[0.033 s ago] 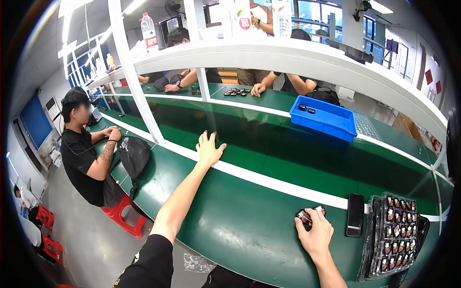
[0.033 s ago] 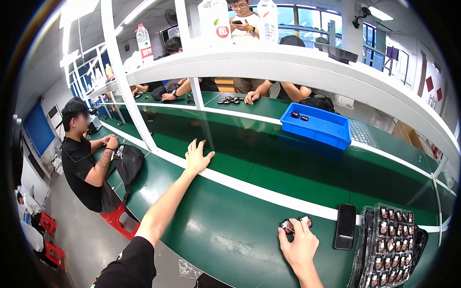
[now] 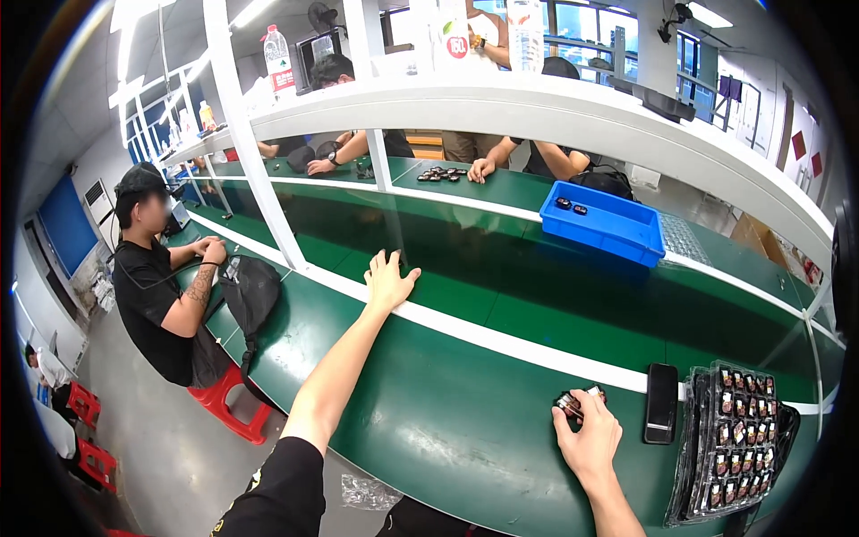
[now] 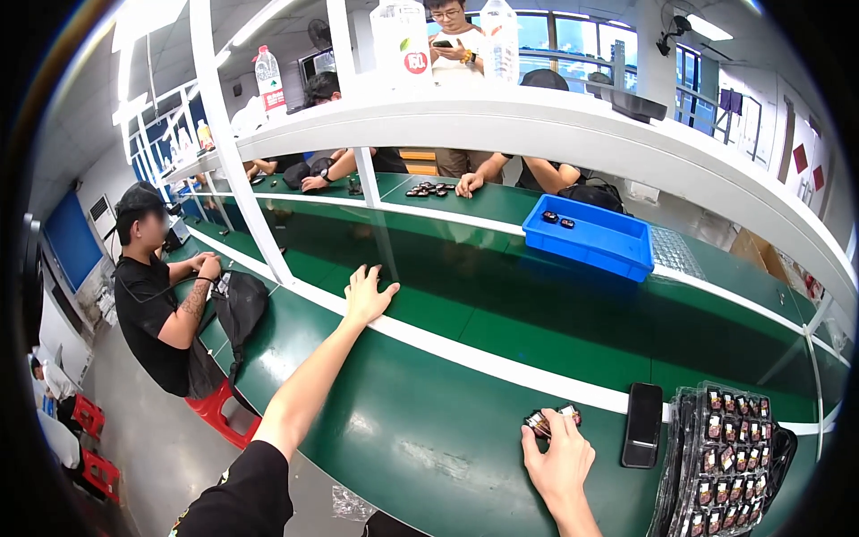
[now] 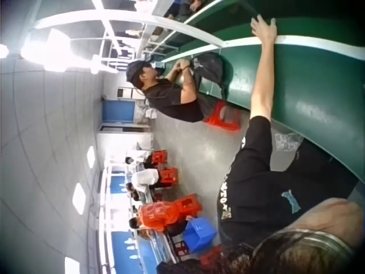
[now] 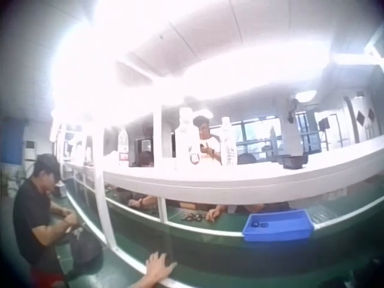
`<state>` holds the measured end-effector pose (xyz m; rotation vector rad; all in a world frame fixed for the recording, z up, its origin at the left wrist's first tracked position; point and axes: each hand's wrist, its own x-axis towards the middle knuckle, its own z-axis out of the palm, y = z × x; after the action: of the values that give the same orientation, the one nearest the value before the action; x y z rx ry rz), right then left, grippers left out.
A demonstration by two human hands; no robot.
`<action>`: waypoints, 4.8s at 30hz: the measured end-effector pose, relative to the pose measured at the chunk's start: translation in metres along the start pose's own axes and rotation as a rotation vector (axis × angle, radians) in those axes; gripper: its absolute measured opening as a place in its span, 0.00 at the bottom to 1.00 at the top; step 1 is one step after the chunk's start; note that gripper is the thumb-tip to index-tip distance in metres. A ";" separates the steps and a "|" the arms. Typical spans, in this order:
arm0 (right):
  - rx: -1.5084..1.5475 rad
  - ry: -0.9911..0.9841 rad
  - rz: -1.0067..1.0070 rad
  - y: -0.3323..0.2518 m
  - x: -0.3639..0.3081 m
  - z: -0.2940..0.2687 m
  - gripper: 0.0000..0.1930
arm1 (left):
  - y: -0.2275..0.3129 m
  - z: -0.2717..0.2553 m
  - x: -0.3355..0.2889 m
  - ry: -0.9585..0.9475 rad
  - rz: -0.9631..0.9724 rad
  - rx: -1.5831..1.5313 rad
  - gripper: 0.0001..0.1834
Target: Assembling small electronic components (smartwatches) using tweezers at a workbench.
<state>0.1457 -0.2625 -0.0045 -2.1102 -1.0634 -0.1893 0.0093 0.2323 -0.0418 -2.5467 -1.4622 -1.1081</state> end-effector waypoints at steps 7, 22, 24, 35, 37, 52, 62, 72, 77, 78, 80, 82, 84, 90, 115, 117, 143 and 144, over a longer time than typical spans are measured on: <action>0.012 0.030 0.013 0.006 0.006 -0.002 0.18 | -0.005 0.007 0.016 -0.021 0.065 -0.020 0.23; 0.375 -0.058 -0.050 -0.017 -0.011 -0.002 0.12 | 0.150 -0.127 -0.170 -0.813 0.954 -0.841 0.36; 0.403 -0.090 -0.027 -0.019 -0.006 0.002 0.12 | 0.148 -0.132 -0.170 -0.741 0.955 -0.827 0.42; 0.465 -0.108 0.090 -0.013 -0.011 0.007 0.12 | 0.143 -0.124 -0.162 -0.798 0.867 -0.825 0.38; 0.503 -0.122 0.132 -0.011 -0.013 0.008 0.11 | 0.142 -0.123 -0.161 -0.754 0.863 -0.760 0.36; 0.582 -0.202 0.149 -0.015 -0.011 0.007 0.06 | 0.139 -0.114 -0.167 -0.870 0.872 -0.827 0.28; 0.456 -0.219 0.062 -0.021 -0.007 0.013 0.05 | 0.140 -0.114 -0.165 -0.900 0.844 -0.864 0.27; 0.435 -0.185 0.032 -0.020 -0.008 0.013 0.06 | 0.142 -0.118 -0.166 -0.928 0.795 -0.826 0.30; 0.368 -0.092 -0.074 -0.017 -0.009 0.009 0.10 | 0.148 -0.119 -0.168 -0.892 0.744 -0.866 0.29; 0.342 -0.079 -0.100 -0.018 -0.009 0.010 0.11 | 0.147 -0.118 -0.168 -0.915 0.723 -0.863 0.28; 0.318 -0.076 -0.119 -0.017 -0.009 0.012 0.11 | 0.146 -0.117 -0.168 -0.937 0.699 -0.859 0.27; 0.292 -0.074 -0.137 -0.017 -0.009 0.013 0.11 | 0.145 -0.117 -0.167 -0.915 0.725 -0.869 0.25; 0.259 -0.070 -0.157 -0.018 -0.010 0.015 0.11 | 0.144 -0.116 -0.168 -0.920 0.718 -0.873 0.25; 0.187 -0.073 -0.205 -0.020 -0.011 0.017 0.10 | 0.145 -0.116 -0.166 -0.926 0.724 -0.876 0.24; 0.203 -0.085 -0.238 -0.019 -0.011 0.018 0.10 | 0.144 -0.117 -0.160 -0.989 0.720 -0.890 0.26; 0.405 -0.134 -0.084 -0.018 -0.010 0.016 0.09 | 0.141 -0.116 -0.156 -1.026 0.710 -0.916 0.26; 0.429 -0.237 -0.047 -0.019 -0.008 0.012 0.06 | 0.142 -0.118 -0.153 -1.063 0.825 -0.880 0.18; 0.428 -0.239 -0.052 -0.019 -0.008 0.012 0.07 | 0.142 -0.118 -0.154 -1.061 0.830 -0.878 0.18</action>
<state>0.1242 -0.2525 -0.0058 -1.7461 -1.1771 0.2531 0.0008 -0.0031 0.0048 -3.9453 0.5083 -0.1841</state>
